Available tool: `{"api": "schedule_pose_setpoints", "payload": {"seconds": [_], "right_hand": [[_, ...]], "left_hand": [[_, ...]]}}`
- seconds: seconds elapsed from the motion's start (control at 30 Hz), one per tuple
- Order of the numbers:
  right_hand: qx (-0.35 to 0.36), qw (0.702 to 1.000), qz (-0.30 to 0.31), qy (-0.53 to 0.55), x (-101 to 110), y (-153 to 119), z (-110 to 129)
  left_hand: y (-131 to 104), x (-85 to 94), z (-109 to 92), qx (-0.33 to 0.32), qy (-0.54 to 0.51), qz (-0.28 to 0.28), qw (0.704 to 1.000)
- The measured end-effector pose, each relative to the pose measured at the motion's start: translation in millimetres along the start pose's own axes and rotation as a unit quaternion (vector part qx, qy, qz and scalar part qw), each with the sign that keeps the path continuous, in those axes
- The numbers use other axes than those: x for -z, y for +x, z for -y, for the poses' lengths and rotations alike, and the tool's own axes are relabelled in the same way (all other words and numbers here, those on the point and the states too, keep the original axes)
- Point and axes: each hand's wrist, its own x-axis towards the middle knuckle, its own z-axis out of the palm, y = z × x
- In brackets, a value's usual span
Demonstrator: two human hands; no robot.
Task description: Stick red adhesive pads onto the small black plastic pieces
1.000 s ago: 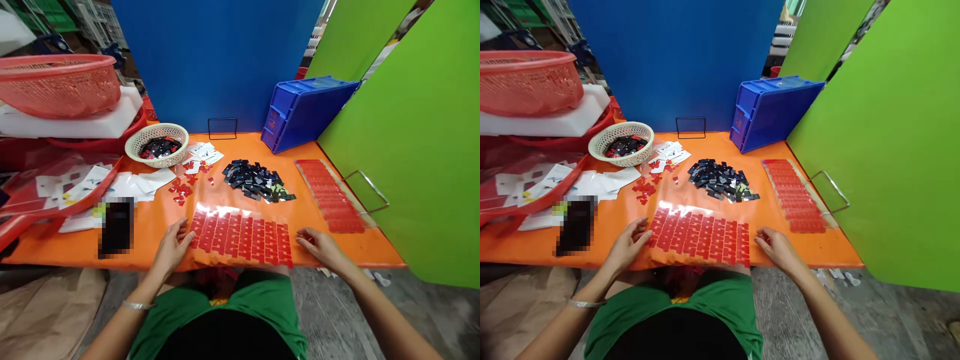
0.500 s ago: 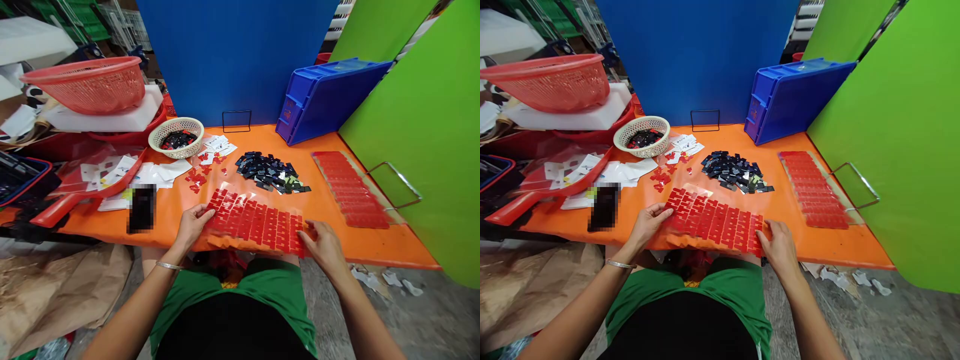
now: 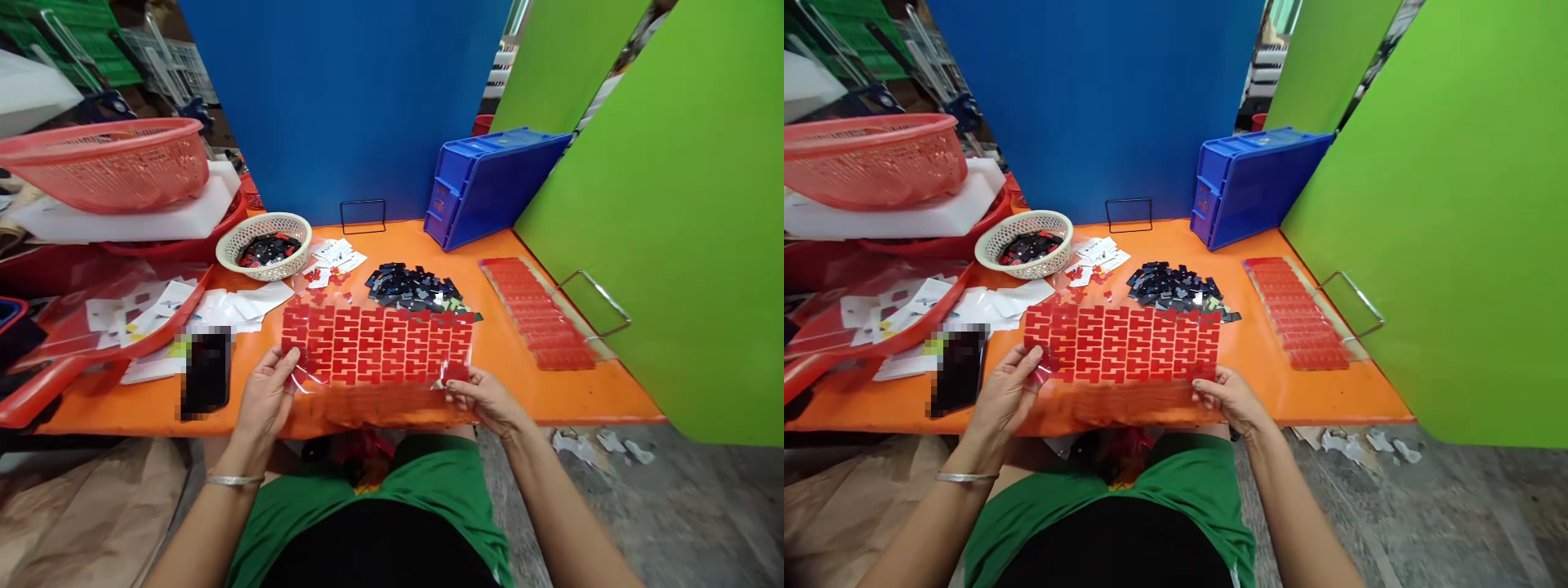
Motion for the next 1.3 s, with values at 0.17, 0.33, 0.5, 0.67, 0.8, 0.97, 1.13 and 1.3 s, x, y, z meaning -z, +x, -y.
{"api": "schedule_pose_setpoints", "payload": {"seconds": [0.17, 0.33, 0.5, 0.67, 0.8, 0.97, 1.13, 1.3], "right_hand": [[0.083, 0.992, -0.093, -0.025, -9.6, -12.6, 33.7], [0.187, 0.964, -0.182, -0.052, 7.5, -21.9, 101.7], [0.395, 0.879, -0.265, -0.024, 3.4, -17.7, 162.3], [0.57, 0.744, -0.317, -0.148, -18.1, -15.6, 150.0], [0.486, 0.712, -0.225, -0.455, 1.4, -14.5, 79.7], [0.404, 0.686, -0.102, -0.596, 42.8, -25.3, -2.8], [0.333, 0.665, -0.047, -0.667, 53.1, -42.8, -22.6], [0.282, 0.715, -0.025, -0.639, 38.0, -49.3, -6.6]], "left_hand": [[-0.9, -7.1, 18.7, 0.082, 0.034, 0.018, 0.996], [-1.7, -34.9, 46.8, 0.184, 0.081, 0.095, 0.975], [3.6, -70.2, 51.8, 0.167, 0.086, 0.162, 0.969], [4.1, -68.7, 55.6, 0.133, 0.118, 0.182, 0.967], [5.4, -40.3, 62.1, 0.118, 0.163, 0.148, 0.968], [5.3, -9.2, 63.6, 0.058, 0.232, 0.135, 0.961], [-5.4, -6.0, 64.6, -0.044, 0.422, 0.199, 0.884], [-22.7, -25.9, 80.9, -0.206, 0.536, 0.295, 0.764]]}}
